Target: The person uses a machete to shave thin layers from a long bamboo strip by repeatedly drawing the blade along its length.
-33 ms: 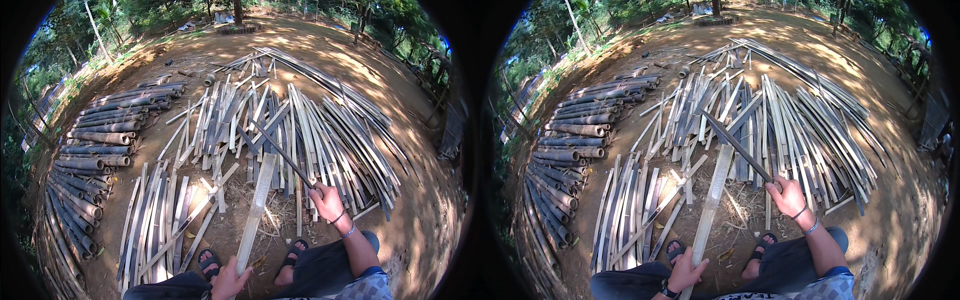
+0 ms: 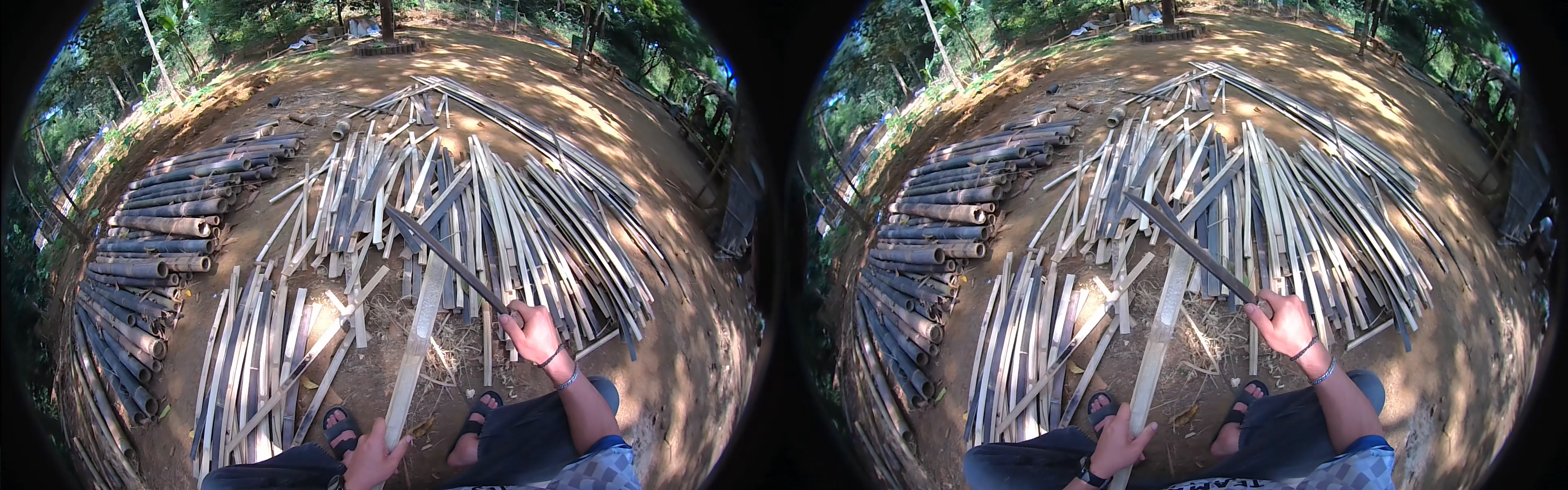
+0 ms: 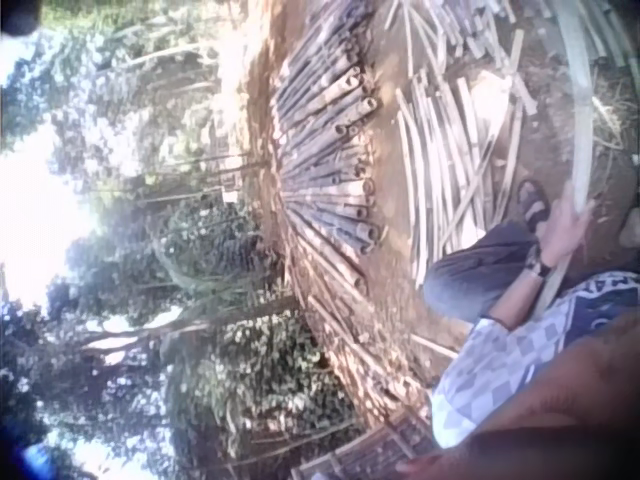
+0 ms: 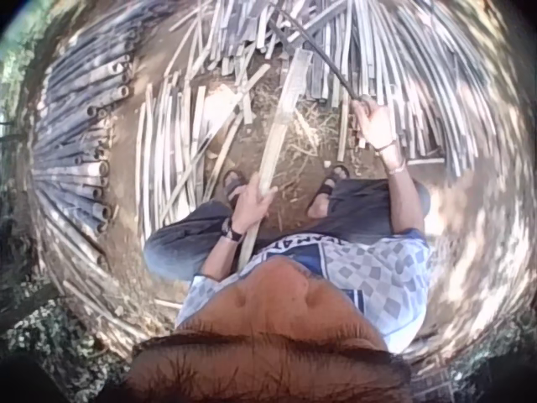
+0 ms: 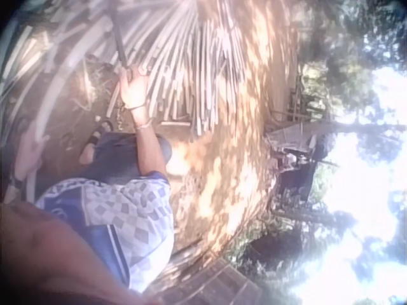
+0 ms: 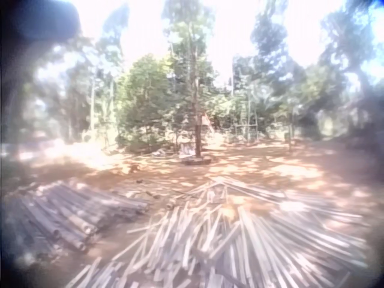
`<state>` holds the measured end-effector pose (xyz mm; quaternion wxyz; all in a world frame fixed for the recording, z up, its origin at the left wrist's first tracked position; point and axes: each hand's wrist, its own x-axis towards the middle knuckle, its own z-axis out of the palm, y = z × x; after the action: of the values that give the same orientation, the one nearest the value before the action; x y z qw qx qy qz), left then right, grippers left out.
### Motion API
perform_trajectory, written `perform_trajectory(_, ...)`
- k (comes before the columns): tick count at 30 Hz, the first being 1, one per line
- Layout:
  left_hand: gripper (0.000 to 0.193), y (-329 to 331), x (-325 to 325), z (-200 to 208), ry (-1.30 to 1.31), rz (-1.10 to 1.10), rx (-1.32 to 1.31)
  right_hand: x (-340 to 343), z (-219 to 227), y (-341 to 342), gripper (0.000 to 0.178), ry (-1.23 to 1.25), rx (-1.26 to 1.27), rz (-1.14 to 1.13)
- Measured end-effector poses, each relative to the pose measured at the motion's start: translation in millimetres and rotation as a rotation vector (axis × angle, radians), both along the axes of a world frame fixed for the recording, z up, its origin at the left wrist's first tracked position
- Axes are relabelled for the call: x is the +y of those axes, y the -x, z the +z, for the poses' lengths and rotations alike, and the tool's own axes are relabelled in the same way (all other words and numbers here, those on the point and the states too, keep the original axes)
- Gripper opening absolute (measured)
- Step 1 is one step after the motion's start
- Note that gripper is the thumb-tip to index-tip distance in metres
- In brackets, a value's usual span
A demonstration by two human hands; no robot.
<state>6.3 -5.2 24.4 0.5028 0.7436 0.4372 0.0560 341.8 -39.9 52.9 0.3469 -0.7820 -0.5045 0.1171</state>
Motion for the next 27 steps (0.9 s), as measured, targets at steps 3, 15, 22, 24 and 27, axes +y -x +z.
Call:
perform_trajectory(3,0.037,-8,-1,3,0.037,0.007,0.024,-4,-14,1,0.038,0.011,-0.161,0.068)
perform_trajectory(15,0.034,-8,-3,-6,-0.005,0.007,0.029,7,-28,-19,0.045,0.08,-0.157,0.044)
perform_trajectory(22,0.033,-2,-2,-14,-0.065,-0.021,-0.003,13,-31,-7,0.045,0.125,-0.159,0.034)
perform_trajectory(24,0.032,4,-2,-24,-0.161,-0.082,0.01,17,-29,-11,0.045,0.145,-0.175,0.04)
perform_trajectory(27,0.032,-2,-3,-17,-0.062,-0.05,0.036,16,-34,-11,0.045,0.142,-0.081,-0.012)
